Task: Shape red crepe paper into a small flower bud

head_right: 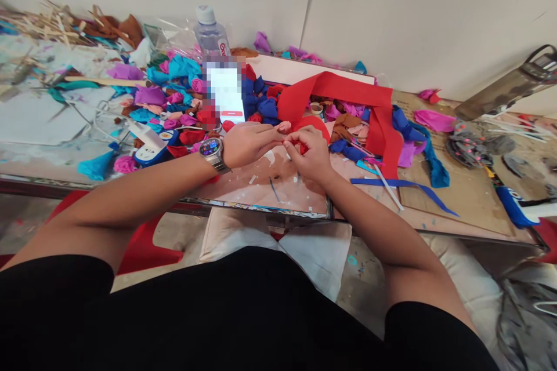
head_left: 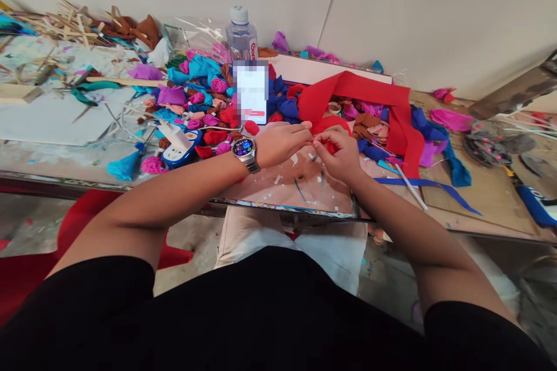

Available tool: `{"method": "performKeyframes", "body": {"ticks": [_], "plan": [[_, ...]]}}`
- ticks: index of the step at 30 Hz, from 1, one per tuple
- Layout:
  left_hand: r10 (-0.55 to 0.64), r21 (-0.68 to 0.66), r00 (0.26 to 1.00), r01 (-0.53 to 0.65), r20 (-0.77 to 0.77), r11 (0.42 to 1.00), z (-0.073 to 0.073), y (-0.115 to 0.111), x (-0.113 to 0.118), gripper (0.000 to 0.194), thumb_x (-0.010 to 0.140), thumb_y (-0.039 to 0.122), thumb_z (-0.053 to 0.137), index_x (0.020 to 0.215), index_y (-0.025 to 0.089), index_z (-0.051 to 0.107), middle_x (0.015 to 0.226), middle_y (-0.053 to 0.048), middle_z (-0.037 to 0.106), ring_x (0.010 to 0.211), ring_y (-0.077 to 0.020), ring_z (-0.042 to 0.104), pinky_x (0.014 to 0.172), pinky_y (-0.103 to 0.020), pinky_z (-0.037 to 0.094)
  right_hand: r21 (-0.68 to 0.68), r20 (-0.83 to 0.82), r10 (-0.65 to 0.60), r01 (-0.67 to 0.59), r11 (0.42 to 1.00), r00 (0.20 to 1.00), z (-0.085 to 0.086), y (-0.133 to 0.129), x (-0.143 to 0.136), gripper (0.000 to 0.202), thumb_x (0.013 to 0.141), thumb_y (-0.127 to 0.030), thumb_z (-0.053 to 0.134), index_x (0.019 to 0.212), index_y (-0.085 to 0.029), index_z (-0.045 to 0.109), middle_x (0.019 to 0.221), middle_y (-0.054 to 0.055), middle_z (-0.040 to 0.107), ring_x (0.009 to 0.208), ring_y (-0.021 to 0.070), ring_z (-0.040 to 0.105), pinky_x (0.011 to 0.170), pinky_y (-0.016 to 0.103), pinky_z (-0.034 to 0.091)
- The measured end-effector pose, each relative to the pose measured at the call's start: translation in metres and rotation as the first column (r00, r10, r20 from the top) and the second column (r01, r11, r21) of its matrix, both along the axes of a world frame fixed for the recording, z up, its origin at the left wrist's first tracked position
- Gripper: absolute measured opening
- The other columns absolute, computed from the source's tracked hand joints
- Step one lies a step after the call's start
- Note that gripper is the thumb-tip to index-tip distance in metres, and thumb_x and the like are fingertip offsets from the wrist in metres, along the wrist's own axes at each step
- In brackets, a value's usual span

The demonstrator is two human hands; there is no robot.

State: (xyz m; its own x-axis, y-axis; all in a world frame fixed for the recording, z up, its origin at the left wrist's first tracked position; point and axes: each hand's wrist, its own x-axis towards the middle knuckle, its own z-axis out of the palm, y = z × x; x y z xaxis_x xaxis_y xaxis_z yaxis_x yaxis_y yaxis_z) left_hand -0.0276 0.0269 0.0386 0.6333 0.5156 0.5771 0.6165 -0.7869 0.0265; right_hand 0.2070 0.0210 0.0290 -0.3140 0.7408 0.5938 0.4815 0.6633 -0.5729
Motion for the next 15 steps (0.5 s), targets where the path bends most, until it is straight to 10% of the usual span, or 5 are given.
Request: {"method": "performKeyframes", "body": {"ticks": [9, 15], "plan": [[0.041, -0.214, 0.974, 0.008, 0.223, 0.977, 0.007, -0.012, 0.006, 0.026, 0.11, 0.032, 0.056, 0.106, 0.019, 0.078, 0.097, -0.007, 0.084, 0.085, -0.0206, 0.079, 0.069, -0.031, 0.051, 0.172, 0.091, -0.021, 0.005, 0.985, 0.996, -0.001, 0.003, 0.002, 0.027, 0.103, -0.05, 0.066, 0.091, -0.028, 0.074, 0.086, 0.006, 0.077, 0.094, 0.029, 0.067, 0.089, 0.049, 0.048], [0.117, -0.663, 0.868, 0.274, 0.482, 0.696, 0.009, -0.01, 0.011, 0.021, 0.103, 0.028, 0.067, 0.088, 0.015, 0.073, 0.087, -0.004, 0.082, 0.062, -0.0121, 0.076, 0.06, -0.022, 0.054, 0.254, 0.188, -0.058, 0.008, 0.967, 0.98, -0.003, 0.005, 0.007, 0.022, 0.101, -0.047, 0.069, 0.089, -0.029, 0.073, 0.085, 0.005, 0.078, 0.096, 0.0312, 0.065, 0.098, 0.054, 0.042]]}}
